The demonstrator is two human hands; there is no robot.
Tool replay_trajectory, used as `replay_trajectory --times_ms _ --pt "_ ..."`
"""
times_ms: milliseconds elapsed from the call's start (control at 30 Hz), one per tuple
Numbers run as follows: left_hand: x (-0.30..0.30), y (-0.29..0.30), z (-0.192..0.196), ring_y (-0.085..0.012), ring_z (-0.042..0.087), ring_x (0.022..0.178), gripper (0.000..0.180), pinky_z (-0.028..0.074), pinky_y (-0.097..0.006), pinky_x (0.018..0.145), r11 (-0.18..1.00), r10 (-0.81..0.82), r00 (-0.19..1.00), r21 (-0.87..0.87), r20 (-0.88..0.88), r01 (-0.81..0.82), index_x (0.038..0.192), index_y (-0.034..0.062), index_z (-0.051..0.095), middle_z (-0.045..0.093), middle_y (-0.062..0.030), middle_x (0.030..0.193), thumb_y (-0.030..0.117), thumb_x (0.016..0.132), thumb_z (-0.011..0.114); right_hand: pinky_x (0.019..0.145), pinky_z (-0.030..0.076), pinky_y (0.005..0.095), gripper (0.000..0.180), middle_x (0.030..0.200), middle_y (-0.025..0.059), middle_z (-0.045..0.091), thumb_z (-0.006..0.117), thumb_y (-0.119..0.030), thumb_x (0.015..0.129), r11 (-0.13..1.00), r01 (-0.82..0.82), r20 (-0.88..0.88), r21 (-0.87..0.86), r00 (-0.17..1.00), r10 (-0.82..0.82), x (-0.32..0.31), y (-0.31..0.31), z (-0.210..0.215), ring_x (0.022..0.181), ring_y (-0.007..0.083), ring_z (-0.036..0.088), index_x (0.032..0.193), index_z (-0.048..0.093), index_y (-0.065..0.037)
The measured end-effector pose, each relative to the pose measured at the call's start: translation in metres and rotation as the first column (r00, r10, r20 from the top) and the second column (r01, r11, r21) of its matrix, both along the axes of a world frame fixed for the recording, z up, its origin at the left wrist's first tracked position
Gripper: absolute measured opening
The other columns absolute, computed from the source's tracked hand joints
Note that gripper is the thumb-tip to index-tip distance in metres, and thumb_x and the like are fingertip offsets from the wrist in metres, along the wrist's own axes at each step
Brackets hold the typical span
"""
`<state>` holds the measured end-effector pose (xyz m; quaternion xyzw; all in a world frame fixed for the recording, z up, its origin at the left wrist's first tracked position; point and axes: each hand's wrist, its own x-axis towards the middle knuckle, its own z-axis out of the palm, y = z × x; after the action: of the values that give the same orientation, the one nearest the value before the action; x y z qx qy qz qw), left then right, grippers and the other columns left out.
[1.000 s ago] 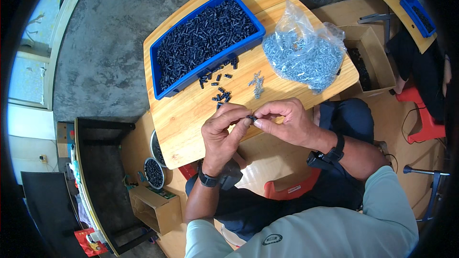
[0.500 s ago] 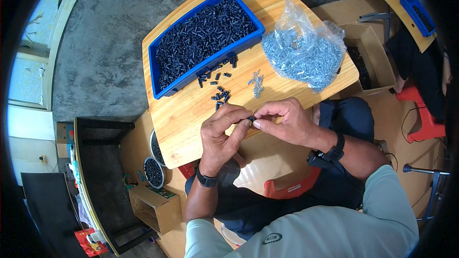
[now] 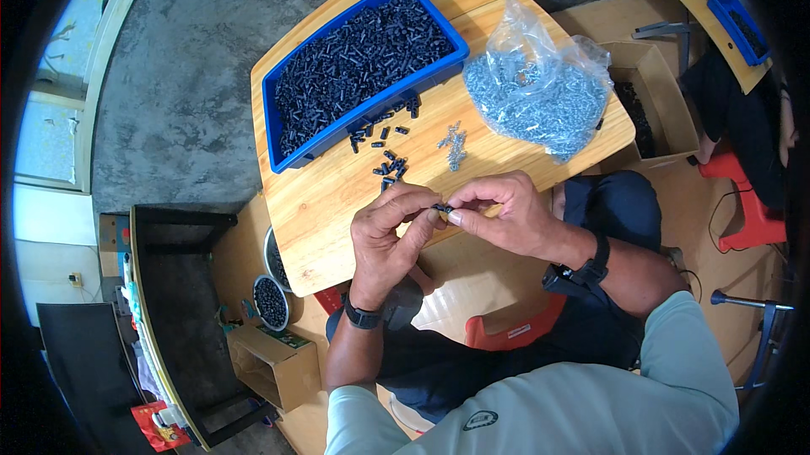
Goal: The person is assembling small plastic and metal components, inserting pins or small plastic bits into another part.
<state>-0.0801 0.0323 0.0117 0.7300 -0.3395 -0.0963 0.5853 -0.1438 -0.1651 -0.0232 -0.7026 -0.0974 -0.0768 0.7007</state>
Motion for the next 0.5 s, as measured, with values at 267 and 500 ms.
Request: replay_trajectory --times_ms 267,500 --pt "-0.0006 -0.0022 0.0005 -0.0183 0.07 0.078 0.013 0.057 -0.028 0.069 0.996 0.012 0.989 0.087 0.149 -0.025 0.1 -0.0057 0.07 0.067 -0.0145 0.097 -0.004 0.087 0.069 0.073 0.058 0.0272 0.012 0.087 0.0102 0.074 0.071 -0.005 0.088 1.0 0.007 -0.006 -0.016 1.0 -0.007 -0.0003 0.0001 -0.0013 0.081 0.0122 0.071 0.097 0.071 0.004" --pt "-0.001 -0.0038 0.0038 -0.0174 0.07 0.077 0.012 0.057 -0.027 0.069 0.989 -0.003 0.957 0.145 0.292 -0.041 0.098 -0.0042 0.071 0.068 -0.0128 0.095 -0.004 0.086 0.069 0.069 0.057 0.0273 0.012 0.084 0.0098 0.074 0.072 -0.005 0.087 0.998 0.029 0.005 -0.05 1.0 -0.029 0.0004 0.002 -0.0054 0.077 0.0113 0.07 0.095 0.071 0.004"
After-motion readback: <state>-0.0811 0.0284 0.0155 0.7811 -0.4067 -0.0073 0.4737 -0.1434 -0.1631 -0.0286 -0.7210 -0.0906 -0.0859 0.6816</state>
